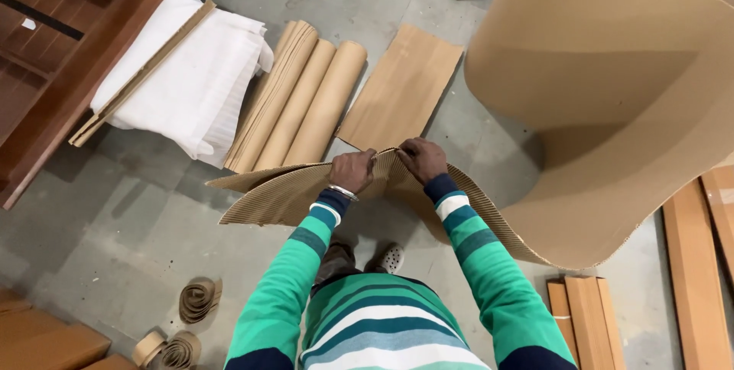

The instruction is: The person picks up a stack of corrugated cardboard sheets and begins rolling them into a tight cylinder by hand. They continue to roll the sheets until the entire stack is formed into a compact roll, then hold the finished roll.

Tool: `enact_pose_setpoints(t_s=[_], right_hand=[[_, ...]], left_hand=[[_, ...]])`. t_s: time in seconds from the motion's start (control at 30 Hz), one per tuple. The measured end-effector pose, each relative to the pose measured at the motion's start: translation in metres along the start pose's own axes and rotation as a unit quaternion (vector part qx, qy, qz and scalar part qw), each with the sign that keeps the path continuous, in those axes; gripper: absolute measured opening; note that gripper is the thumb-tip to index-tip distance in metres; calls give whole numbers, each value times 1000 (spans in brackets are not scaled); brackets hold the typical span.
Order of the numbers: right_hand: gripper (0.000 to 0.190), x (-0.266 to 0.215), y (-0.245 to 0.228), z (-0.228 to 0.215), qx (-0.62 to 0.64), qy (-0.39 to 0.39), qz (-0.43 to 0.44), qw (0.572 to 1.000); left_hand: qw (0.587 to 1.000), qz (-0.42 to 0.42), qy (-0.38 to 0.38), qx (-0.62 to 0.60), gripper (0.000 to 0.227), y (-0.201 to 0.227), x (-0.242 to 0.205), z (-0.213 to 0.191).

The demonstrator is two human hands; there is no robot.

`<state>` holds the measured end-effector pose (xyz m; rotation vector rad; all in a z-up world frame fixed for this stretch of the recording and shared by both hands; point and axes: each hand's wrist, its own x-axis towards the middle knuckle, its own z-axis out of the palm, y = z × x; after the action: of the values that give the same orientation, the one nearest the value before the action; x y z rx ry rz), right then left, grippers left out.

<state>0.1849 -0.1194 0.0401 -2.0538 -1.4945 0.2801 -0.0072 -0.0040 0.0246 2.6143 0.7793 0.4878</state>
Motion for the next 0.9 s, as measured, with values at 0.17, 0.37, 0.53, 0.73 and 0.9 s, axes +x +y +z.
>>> enact_pose_setpoints(t_s=[0.17,0.37,0.53,0.73,0.9], right_hand=[[20,-2,-15,-4,-14,25,25,999],[20,-4,-21,-7,-23,17,54,998],[21,-4,-29,-1,-21,22,80,996],[21,-4,-25,9,-29,38,83,995],[22,-2,-25,15,-33,37,99,994]], left_hand=[[1000,-2,-3,-2,15,7,-1,-7],[1000,-7,-7,0,13,8,-1,-8],[1000,-9,0,-8,15,11,-3,-11],[1000,-13,-15,-9,18,12,-5,-12],[1000,-14,-8,-19,22,18,-4,-17]])
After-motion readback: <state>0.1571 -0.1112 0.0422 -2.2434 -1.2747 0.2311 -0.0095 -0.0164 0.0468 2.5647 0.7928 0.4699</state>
